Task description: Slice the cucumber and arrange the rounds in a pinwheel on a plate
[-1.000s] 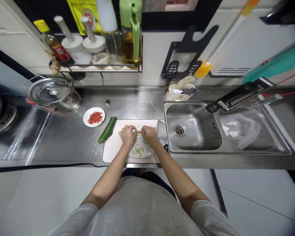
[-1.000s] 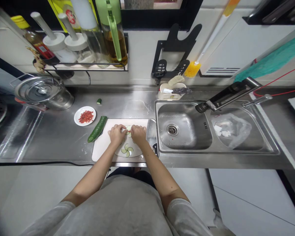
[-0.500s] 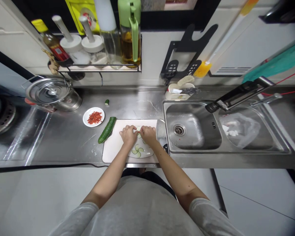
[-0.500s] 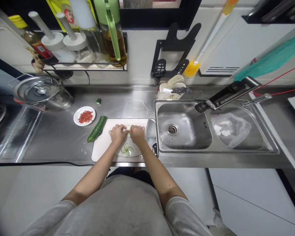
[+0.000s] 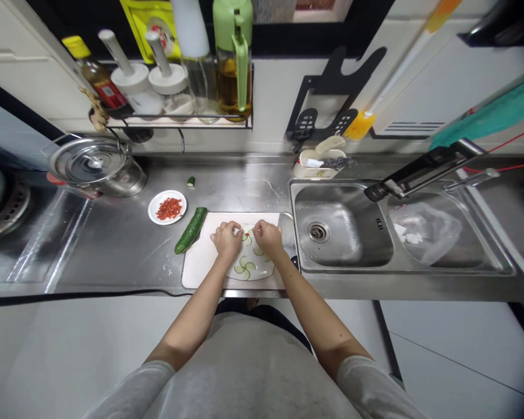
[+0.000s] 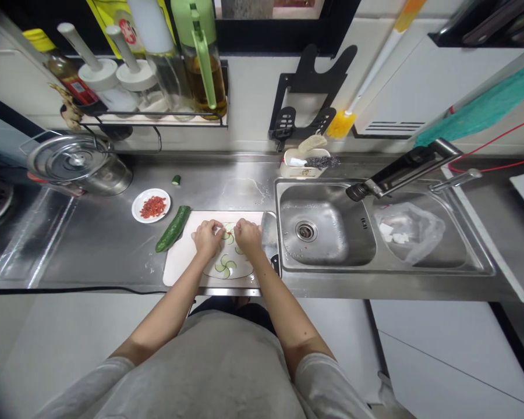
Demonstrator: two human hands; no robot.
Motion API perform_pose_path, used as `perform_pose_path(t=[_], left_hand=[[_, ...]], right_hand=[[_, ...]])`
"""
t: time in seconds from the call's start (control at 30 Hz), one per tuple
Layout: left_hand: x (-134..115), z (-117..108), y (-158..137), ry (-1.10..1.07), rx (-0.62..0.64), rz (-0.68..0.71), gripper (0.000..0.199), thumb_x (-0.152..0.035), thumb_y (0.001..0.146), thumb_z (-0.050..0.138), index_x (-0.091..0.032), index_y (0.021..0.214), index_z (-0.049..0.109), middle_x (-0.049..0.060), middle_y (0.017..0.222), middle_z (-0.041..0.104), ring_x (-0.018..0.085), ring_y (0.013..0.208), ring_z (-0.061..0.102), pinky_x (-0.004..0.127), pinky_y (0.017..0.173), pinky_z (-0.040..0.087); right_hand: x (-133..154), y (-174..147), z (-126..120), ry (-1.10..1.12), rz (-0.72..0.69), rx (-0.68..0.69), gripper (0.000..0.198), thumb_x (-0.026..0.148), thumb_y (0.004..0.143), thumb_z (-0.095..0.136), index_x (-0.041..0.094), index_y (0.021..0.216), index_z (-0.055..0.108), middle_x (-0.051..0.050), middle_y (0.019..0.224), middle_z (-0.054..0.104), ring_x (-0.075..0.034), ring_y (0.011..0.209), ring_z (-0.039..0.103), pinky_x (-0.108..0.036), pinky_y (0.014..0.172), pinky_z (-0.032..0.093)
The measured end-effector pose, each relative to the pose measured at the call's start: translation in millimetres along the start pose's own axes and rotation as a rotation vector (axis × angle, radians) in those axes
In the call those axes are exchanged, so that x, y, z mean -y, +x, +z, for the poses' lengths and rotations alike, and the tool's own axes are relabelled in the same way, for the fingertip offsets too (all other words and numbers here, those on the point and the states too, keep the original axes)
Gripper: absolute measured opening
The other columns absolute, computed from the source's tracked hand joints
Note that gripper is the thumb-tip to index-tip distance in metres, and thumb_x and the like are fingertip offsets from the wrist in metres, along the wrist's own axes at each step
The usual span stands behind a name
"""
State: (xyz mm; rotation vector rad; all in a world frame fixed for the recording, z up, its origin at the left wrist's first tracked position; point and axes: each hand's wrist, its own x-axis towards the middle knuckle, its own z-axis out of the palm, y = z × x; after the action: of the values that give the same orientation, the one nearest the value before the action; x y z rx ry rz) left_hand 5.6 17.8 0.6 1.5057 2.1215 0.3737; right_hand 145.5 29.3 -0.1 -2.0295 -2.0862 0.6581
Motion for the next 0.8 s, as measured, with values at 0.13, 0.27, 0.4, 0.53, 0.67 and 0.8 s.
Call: perform_pose_path(t=[0.13, 0.27, 0.4, 0.53, 0.67, 0.8], left_hand=[[0, -9, -2, -0.074, -0.085, -0.020, 0.014, -0.037, 0.085, 0.056, -0.028, 0.092, 0.064, 0.002, 0.098, 0.063, 0.022, 0.099, 0.056, 0.037, 0.088, 0.032], [8, -26, 5, -0.138, -0.214, -0.040, 0.018, -0.037, 0.085, 0.057, -0.028, 0.098, 0.065, 0.002, 0.097, 0.063, 0.020, 0.097, 0.057, 0.035, 0.088, 0.033], [32, -52, 18, -0.131, -0.306, -0.076, 0.021, -0.038, 0.086, 0.055, -0.028, 0.102, 0.064, 0.002, 0.097, 0.063, 0.020, 0.097, 0.058, 0.035, 0.087, 0.033], [71, -83, 36, -0.098, -0.401, -0.154, 0.022, -0.041, 0.085, 0.055, -0.029, 0.102, 0.064, 0.002, 0.101, 0.064, 0.022, 0.102, 0.057, 0.036, 0.088, 0.034], [120, -111, 56, -0.033, -0.468, -0.335, 0.022, -0.040, 0.086, 0.053, -0.030, 0.102, 0.064, 0.004, 0.104, 0.065, 0.024, 0.103, 0.057, 0.039, 0.088, 0.034], [157, -127, 73, 0.050, -0.456, -0.438, 0.023, -0.034, 0.086, 0.051, -0.030, 0.105, 0.064, 0.007, 0.106, 0.065, 0.026, 0.104, 0.057, 0.041, 0.089, 0.034]], right_hand=[[-3, -3, -5, 0.127, 0.023, -0.064, 0.019, 0.031, 0.088, 0.045, 0.020, 0.088, 0.061, -0.002, 0.076, 0.065, -0.018, 0.076, 0.054, -0.028, 0.072, 0.028], [-9, -8, -7, 0.219, 0.029, -0.109, 0.022, 0.035, 0.086, 0.045, 0.020, 0.083, 0.061, 0.000, 0.067, 0.060, -0.016, 0.068, 0.052, -0.027, 0.068, 0.030], [-18, -13, -10, 0.279, 0.036, -0.153, 0.025, 0.039, 0.083, 0.045, 0.020, 0.081, 0.061, 0.001, 0.065, 0.058, -0.015, 0.063, 0.052, -0.025, 0.064, 0.032], [-30, -21, -18, 0.298, 0.046, -0.174, 0.028, 0.043, 0.080, 0.045, 0.020, 0.077, 0.061, 0.000, 0.062, 0.058, -0.015, 0.060, 0.051, -0.026, 0.061, 0.035], [-42, -30, -24, 0.328, 0.058, -0.213, 0.036, 0.051, 0.078, 0.046, 0.020, 0.079, 0.063, -0.001, 0.062, 0.058, -0.017, 0.059, 0.053, -0.028, 0.060, 0.037], [-47, -38, -28, 0.369, 0.075, -0.211, 0.041, 0.056, 0.075, 0.046, 0.020, 0.079, 0.063, -0.003, 0.061, 0.060, -0.018, 0.056, 0.052, -0.028, 0.057, 0.039]])
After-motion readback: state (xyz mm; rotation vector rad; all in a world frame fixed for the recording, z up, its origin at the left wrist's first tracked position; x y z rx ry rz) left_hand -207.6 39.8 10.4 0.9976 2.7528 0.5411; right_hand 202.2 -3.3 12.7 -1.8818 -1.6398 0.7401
